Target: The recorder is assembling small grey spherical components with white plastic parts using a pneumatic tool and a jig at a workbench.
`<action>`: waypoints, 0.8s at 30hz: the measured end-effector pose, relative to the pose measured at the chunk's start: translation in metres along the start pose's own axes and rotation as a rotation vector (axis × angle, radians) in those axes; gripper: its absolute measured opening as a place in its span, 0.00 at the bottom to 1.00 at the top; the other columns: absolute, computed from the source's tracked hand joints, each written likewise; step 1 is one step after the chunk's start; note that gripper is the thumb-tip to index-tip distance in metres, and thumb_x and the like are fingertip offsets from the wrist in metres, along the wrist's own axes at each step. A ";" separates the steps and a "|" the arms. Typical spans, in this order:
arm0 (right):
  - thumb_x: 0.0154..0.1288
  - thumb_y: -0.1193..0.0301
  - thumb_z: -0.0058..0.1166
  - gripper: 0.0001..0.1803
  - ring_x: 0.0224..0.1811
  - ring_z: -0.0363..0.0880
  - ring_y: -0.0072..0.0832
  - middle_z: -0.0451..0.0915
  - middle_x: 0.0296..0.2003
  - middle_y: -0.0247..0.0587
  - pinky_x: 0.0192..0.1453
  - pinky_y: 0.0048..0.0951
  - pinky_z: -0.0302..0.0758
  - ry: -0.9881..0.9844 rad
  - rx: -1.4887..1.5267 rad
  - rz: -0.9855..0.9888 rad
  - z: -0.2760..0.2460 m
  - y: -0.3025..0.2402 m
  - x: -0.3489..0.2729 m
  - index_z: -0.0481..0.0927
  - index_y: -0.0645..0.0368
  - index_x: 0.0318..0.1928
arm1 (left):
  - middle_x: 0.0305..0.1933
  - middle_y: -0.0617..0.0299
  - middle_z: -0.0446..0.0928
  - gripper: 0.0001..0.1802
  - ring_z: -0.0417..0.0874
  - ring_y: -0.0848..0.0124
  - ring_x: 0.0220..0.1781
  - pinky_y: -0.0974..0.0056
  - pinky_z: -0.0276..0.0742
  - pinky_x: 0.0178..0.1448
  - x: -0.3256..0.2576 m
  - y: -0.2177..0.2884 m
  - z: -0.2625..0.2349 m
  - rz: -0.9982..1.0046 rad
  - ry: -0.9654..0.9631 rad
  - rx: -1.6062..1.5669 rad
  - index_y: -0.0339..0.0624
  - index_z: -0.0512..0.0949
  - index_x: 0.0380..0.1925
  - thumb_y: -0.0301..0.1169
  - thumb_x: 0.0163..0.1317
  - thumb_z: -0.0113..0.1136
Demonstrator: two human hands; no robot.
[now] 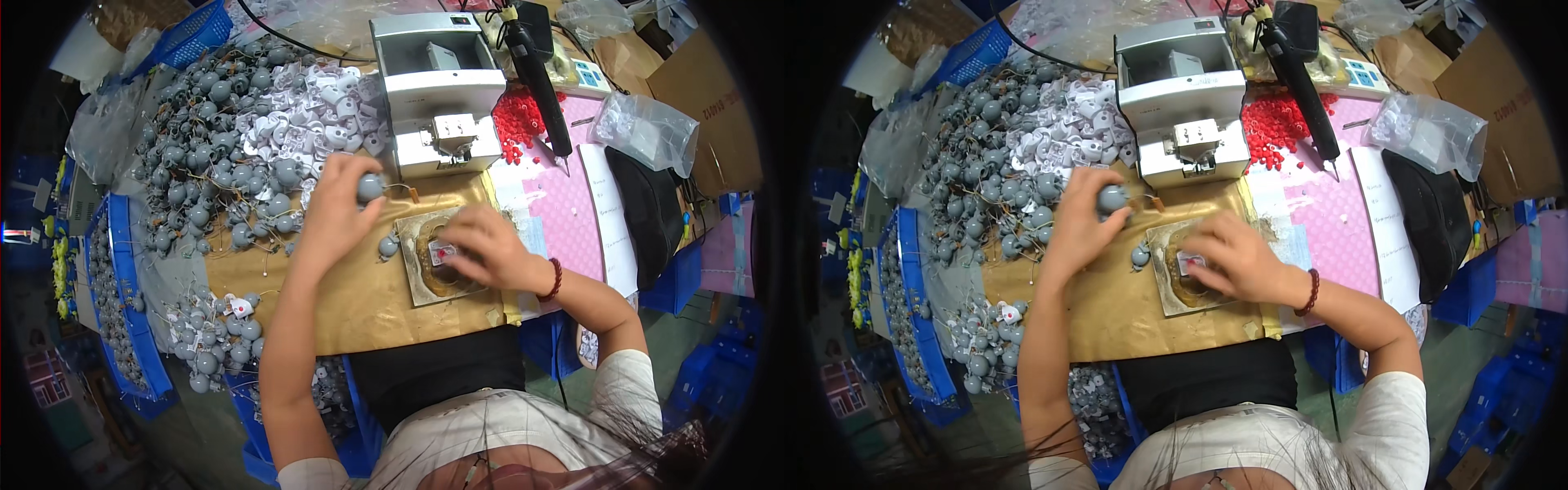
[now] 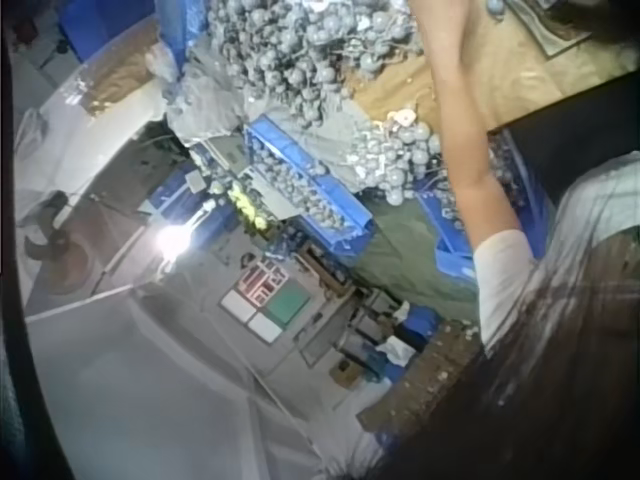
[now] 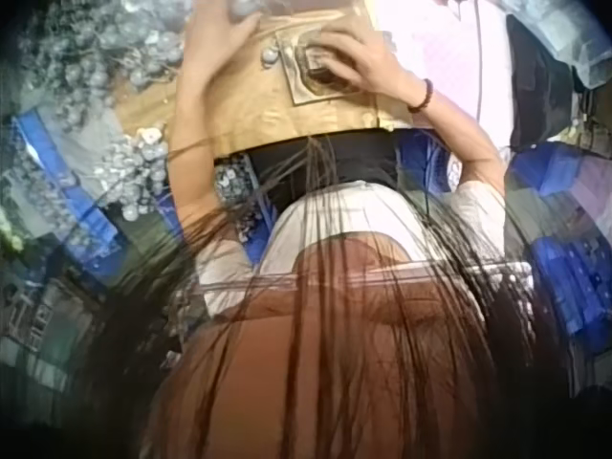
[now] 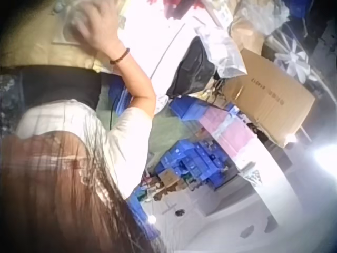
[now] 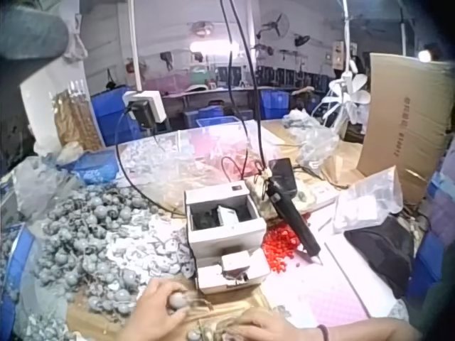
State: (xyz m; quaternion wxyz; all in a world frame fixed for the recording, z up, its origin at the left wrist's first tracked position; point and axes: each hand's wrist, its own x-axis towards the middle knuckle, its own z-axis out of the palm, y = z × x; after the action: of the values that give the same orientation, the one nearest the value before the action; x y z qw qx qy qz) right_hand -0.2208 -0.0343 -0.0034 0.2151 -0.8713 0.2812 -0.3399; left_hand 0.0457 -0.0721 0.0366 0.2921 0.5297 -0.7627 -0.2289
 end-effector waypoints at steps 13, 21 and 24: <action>0.68 0.74 0.61 0.17 0.40 0.85 0.30 0.85 0.39 0.44 0.45 0.30 0.79 -0.072 0.701 0.523 0.032 -0.030 0.108 0.79 0.62 0.56 | 0.54 0.60 0.74 0.26 0.76 0.74 0.54 0.68 0.75 0.58 -0.066 -0.001 -0.019 -0.232 0.362 -0.844 0.39 0.69 0.57 0.14 0.60 0.64; 0.65 0.79 0.62 0.11 0.39 0.84 0.31 0.83 0.37 0.41 0.41 0.28 0.79 0.047 0.292 -0.007 0.033 -0.014 0.135 0.84 0.60 0.48 | 0.55 0.57 0.73 0.25 0.76 0.73 0.54 0.67 0.76 0.59 -0.069 -0.007 -0.023 -0.167 0.534 -0.739 0.40 0.67 0.55 0.14 0.61 0.64; 0.64 0.81 0.61 0.10 0.41 0.83 0.34 0.84 0.39 0.43 0.43 0.31 0.79 0.047 0.298 -0.054 0.015 -0.030 0.137 0.84 0.62 0.46 | 0.57 0.54 0.72 0.24 0.77 0.70 0.55 0.64 0.77 0.60 -0.072 -0.008 -0.025 -0.015 0.512 -0.654 0.39 0.66 0.54 0.13 0.61 0.62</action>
State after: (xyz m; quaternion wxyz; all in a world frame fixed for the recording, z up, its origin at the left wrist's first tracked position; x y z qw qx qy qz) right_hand -0.1157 -0.0968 0.0678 0.3261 -0.8288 0.2089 -0.4038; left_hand 0.0875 -0.0083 0.0348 0.6236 0.4543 -0.5487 -0.3220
